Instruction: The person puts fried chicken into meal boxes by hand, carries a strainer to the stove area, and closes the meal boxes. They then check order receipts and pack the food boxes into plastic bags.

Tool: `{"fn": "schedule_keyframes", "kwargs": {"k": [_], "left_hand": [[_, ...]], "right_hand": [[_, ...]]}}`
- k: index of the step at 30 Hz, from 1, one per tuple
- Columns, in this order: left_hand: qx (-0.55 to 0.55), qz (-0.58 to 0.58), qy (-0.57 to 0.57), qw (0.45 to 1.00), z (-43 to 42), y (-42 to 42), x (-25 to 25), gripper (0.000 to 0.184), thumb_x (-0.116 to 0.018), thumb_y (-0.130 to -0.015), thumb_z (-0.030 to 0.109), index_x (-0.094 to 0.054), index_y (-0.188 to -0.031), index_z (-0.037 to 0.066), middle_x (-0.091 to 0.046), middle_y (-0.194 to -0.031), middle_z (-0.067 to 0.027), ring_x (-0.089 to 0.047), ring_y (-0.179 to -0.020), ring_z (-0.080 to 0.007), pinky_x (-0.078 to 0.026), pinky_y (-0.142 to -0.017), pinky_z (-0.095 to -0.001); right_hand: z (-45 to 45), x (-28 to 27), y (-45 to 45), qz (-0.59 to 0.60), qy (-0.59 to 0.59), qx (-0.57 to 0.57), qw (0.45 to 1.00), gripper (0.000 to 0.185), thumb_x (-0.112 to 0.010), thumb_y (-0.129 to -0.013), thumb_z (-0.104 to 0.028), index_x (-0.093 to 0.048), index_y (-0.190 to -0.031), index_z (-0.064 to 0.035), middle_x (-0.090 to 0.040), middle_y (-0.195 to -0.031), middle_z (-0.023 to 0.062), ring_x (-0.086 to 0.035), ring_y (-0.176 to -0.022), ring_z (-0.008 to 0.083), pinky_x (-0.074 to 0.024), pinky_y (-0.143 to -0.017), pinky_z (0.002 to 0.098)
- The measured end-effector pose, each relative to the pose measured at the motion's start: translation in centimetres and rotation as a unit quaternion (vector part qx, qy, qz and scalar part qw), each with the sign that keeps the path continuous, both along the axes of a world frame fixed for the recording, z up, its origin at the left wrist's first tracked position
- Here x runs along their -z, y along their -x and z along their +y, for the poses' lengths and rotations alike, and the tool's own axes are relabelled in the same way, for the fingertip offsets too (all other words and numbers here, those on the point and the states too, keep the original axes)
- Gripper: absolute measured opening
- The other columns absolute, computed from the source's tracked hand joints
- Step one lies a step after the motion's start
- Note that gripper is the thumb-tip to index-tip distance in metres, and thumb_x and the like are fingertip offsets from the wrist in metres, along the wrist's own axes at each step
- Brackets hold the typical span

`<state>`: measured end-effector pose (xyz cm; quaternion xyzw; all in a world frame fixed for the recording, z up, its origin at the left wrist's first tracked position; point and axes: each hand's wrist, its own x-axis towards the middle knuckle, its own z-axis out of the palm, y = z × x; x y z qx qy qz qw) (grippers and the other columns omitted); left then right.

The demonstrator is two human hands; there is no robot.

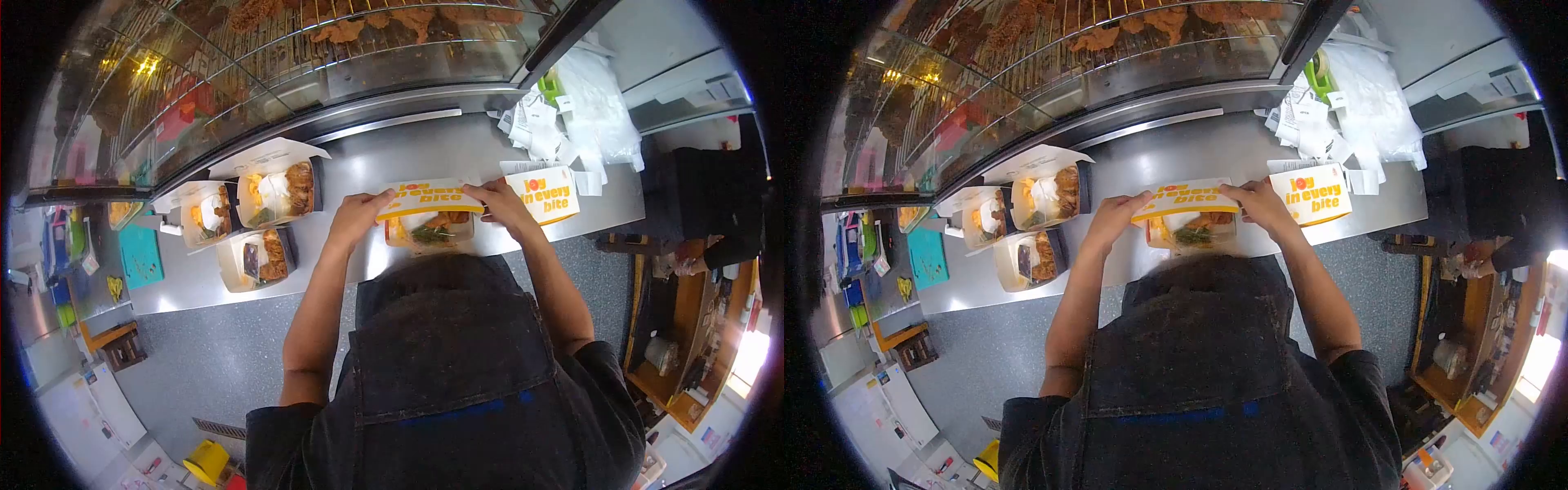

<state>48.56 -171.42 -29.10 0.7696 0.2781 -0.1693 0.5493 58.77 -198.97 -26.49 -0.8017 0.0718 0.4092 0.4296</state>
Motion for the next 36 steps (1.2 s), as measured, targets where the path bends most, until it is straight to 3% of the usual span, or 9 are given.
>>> {"fn": "schedule_keyframes", "kwargs": {"k": [7,10,16,18,19,21,24,31,36], "left_hand": [[-0.007,-0.020,-0.092,0.995,-1.2,0.6,1.5,0.049,-0.060,-0.090,0.040,-0.068,-0.102,-0.007,-0.070,-0.092,-0.0219,-0.066,-0.088,-0.0291,-0.048,-0.081,-0.0346],[-0.026,-0.033,-0.085,0.995,-2.4,1.8,2.9,0.047,-0.052,-0.094,0.036,-0.065,-0.108,-0.006,-0.065,-0.104,-0.0276,-0.062,-0.102,-0.0407,-0.047,-0.091,-0.0434],[-0.024,-0.134,-0.167,0.976,-3.3,3.0,3.9,0.046,-0.058,-0.092,0.030,-0.055,-0.128,0.001,-0.054,-0.123,-0.0270,-0.052,-0.117,-0.0415,-0.042,-0.100,-0.0428],[0.107,-0.296,-0.167,0.934,-3.2,2.8,-1.2,0.057,-0.068,-0.085,0.033,-0.053,-0.133,0.008,-0.043,-0.137,-0.0259,-0.040,-0.129,-0.0413,-0.036,-0.107,-0.0447],[0.109,-0.291,-0.166,0.936,-2.9,2.8,-2.1,0.057,-0.068,-0.085,0.033,-0.053,-0.133,0.008,-0.043,-0.137,-0.0259,-0.040,-0.129,-0.0413,-0.036,-0.107,-0.0447],[0.323,-0.251,-0.222,0.885,-2.3,1.8,-2.9,0.072,-0.079,-0.073,0.040,-0.052,-0.134,0.012,-0.032,-0.148,-0.0224,-0.024,-0.139,-0.0419,-0.028,-0.113,-0.0471],[0.410,-0.196,-0.233,0.860,-2.5,0.3,-2.3,0.079,-0.083,-0.066,0.043,-0.053,-0.134,0.016,-0.024,-0.153,-0.0210,-0.015,-0.142,-0.0443,-0.023,-0.116,-0.0488],[0.436,-0.170,-0.198,0.861,-3.2,-0.4,-1.6,0.089,-0.084,-0.063,0.038,-0.045,-0.140,0.020,-0.018,-0.155,-0.0212,-0.015,-0.142,-0.0464,-0.024,-0.115,-0.0516],[0.469,-0.197,-0.250,0.824,-3.3,0.8,-1.4,0.087,-0.079,-0.075,0.034,-0.033,-0.147,0.017,-0.018,-0.155,-0.0208,-0.012,-0.141,-0.0490,-0.026,-0.115,-0.0524]], "right_hand": [[-0.4,1.6,1.9,-0.034,-0.054,0.078,0.995,0.064,-0.067,-0.082,-0.052,-0.060,-0.116,0.0028,-0.066,-0.102,0.0151,-0.064,-0.093,0.0223,-0.0536,-0.075,0.0338],[-0.7,2.9,2.7,-0.048,-0.010,0.031,0.998,0.065,-0.066,-0.084,-0.049,-0.056,-0.125,0.0008,-0.065,-0.108,0.0146,-0.063,-0.098,0.0226,-0.0537,-0.076,0.0357],[-1.0,3.6,5.3,-0.271,-0.089,0.003,0.958,0.074,-0.075,-0.079,-0.041,-0.048,-0.138,-0.0075,-0.049,-0.136,0.0198,-0.047,-0.126,0.0319,-0.0407,-0.101,0.0469],[-0.5,-1.9,6.0,-0.483,0.027,-0.238,0.842,0.081,-0.081,-0.071,-0.034,-0.046,-0.141,-0.0176,-0.033,-0.148,0.0178,-0.032,-0.136,0.0375,-0.0257,-0.111,0.0531],[0.0,-1.7,6.6,-0.479,0.026,-0.236,0.845,0.081,-0.081,-0.071,-0.034,-0.046,-0.141,-0.0176,-0.033,-0.148,0.0178,-0.032,-0.136,0.0375,-0.0257,-0.111,0.0531],[0.9,-1.5,7.0,-0.505,0.065,-0.293,0.809,0.087,-0.083,-0.064,-0.028,-0.045,-0.142,-0.0260,-0.027,-0.152,0.0129,-0.026,-0.138,0.0388,-0.0236,-0.110,0.0562],[1.7,3.3,7.2,-0.560,0.067,-0.264,0.782,0.079,-0.081,-0.065,-0.022,-0.050,-0.137,-0.0243,-0.033,-0.149,0.0114,-0.030,-0.137,0.0370,-0.0274,-0.108,0.0542],[1.5,6.2,7.1,-0.585,0.057,-0.203,0.783,0.069,-0.078,-0.064,-0.016,-0.057,-0.130,-0.0230,-0.039,-0.146,0.0094,-0.032,-0.136,0.0394,-0.0298,-0.108,0.0538],[0.6,5.1,6.4,-0.523,-0.035,-0.259,0.811,0.069,-0.078,-0.073,-0.023,-0.052,-0.137,-0.0225,-0.029,-0.155,0.0104,-0.021,-0.141,0.0465,-0.0257,-0.114,0.0542]]}}
